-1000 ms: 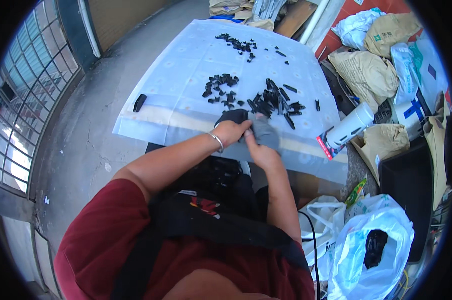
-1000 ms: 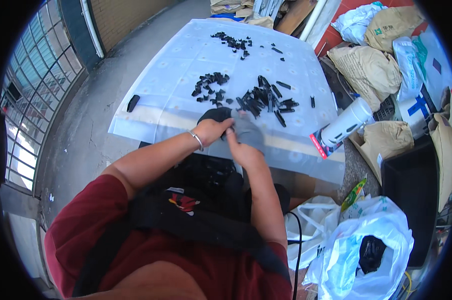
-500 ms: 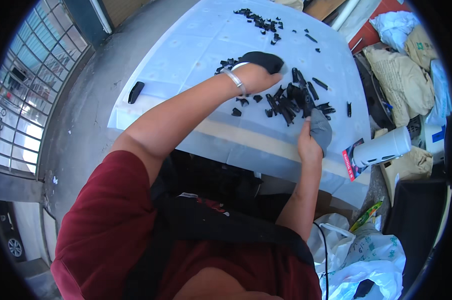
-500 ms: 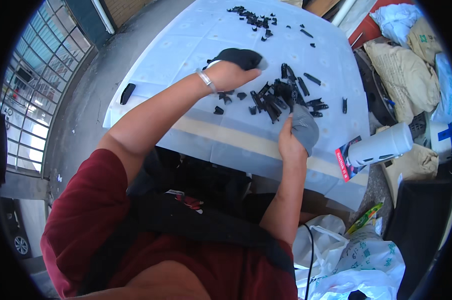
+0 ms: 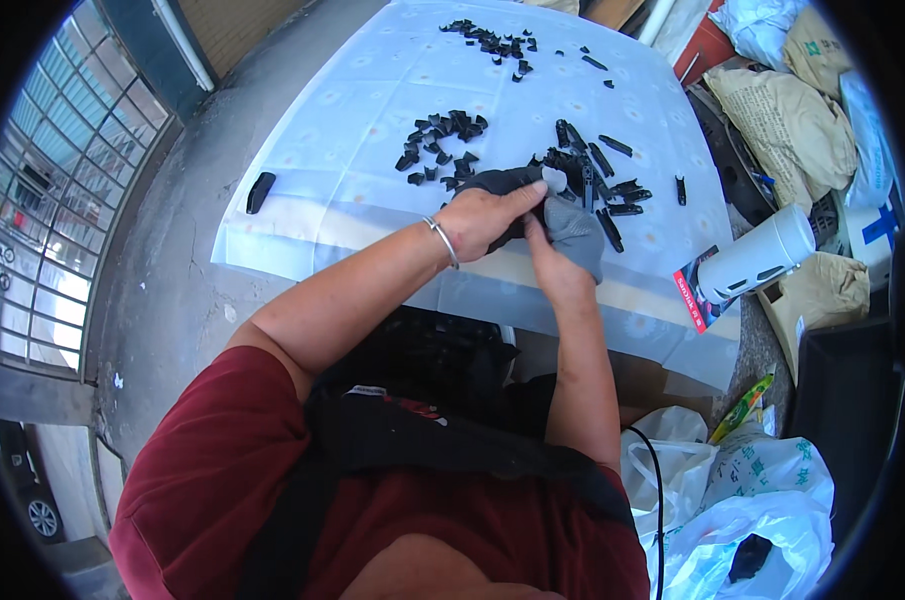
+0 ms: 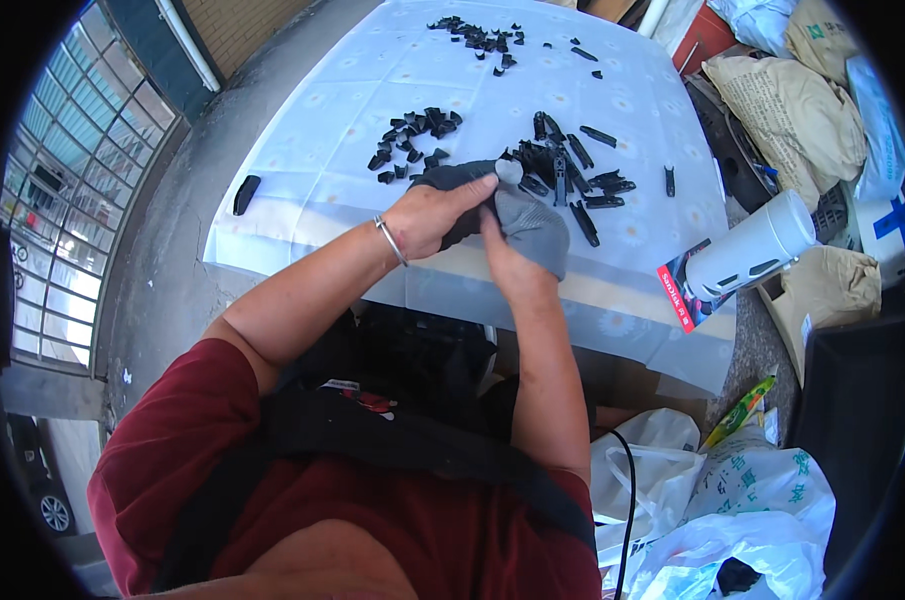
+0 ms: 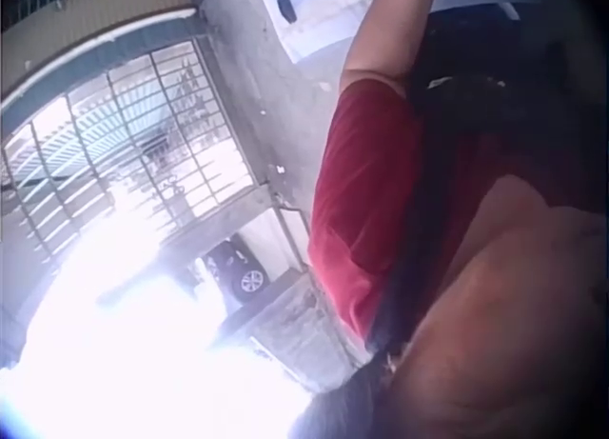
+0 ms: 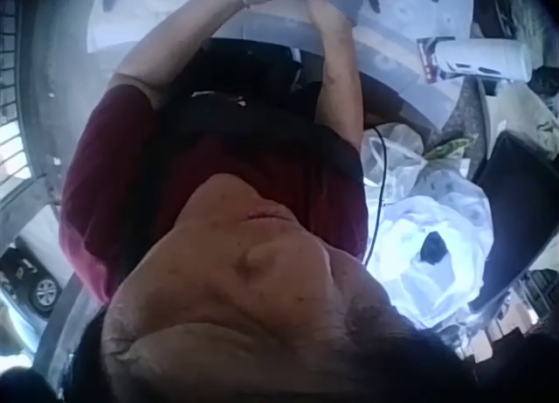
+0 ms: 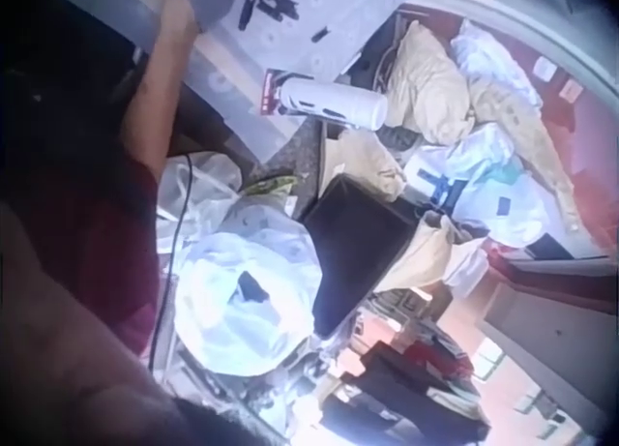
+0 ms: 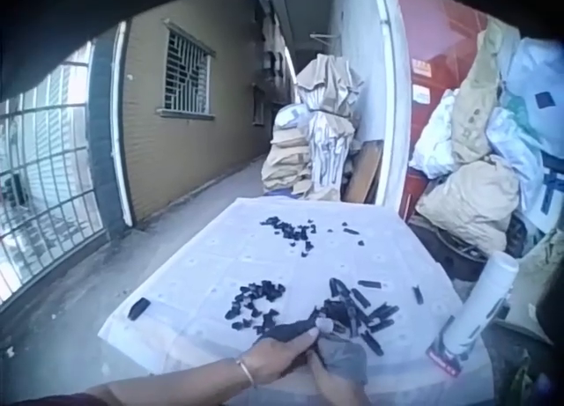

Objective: Inspecting and sorting small black components into a bag at a workbench.

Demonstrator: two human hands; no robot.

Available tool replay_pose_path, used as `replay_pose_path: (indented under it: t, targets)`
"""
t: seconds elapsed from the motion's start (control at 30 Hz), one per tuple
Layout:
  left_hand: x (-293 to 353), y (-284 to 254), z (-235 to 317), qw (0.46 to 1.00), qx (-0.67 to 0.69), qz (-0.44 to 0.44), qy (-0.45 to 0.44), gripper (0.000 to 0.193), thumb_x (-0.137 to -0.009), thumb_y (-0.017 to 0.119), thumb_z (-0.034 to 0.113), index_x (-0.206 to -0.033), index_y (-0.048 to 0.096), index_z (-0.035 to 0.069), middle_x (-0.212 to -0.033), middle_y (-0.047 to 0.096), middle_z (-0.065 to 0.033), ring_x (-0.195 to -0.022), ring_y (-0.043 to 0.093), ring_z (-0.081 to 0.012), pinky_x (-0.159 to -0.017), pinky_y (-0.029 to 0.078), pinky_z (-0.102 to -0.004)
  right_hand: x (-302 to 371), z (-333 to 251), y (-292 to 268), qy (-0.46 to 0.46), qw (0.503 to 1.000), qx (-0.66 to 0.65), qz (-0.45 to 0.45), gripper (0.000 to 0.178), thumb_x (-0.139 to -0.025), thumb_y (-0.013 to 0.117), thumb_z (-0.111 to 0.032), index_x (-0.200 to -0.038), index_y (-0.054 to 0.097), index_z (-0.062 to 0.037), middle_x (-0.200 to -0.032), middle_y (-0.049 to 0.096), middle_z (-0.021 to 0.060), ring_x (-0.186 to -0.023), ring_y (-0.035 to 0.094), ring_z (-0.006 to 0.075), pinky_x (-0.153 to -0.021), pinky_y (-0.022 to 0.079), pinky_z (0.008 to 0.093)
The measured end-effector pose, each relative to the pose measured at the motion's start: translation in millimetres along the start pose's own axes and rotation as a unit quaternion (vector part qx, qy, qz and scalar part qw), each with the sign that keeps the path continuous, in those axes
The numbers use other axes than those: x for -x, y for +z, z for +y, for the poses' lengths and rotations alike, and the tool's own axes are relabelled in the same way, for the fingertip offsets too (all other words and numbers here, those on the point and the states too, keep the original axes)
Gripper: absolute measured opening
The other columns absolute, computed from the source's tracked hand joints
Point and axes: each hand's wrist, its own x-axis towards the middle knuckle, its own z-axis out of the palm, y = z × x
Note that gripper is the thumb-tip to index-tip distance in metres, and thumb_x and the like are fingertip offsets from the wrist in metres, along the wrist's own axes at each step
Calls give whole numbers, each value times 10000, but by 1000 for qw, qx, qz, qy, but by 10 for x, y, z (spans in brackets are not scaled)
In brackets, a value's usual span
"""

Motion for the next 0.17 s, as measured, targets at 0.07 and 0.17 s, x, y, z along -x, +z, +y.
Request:
replay_pose_path:
  t: [0.07,0.17]
  targets:
    - [-124,-180,-108,987,-157,15,19,664,-743,531,594,-1070,556,17,-939,591,-150,-817,554,-209,-751,430,-308,-22,148,-34,67,997,-42,-24,234,-752,580,-68,-982,594,-27,-816,612,146,-733,586,225,-720,447,291]
    - [-175,-353,-46,861,-475,95,156,629,-758,481,592,-1153,529,105,-1081,567,-183,-1024,527,-285,-871,391,-347,-94,197,-167,151,975,157,-49,258,-793,573,-158,-1027,594,-50,-1004,616,129,-859,602,256,-793,438,355]
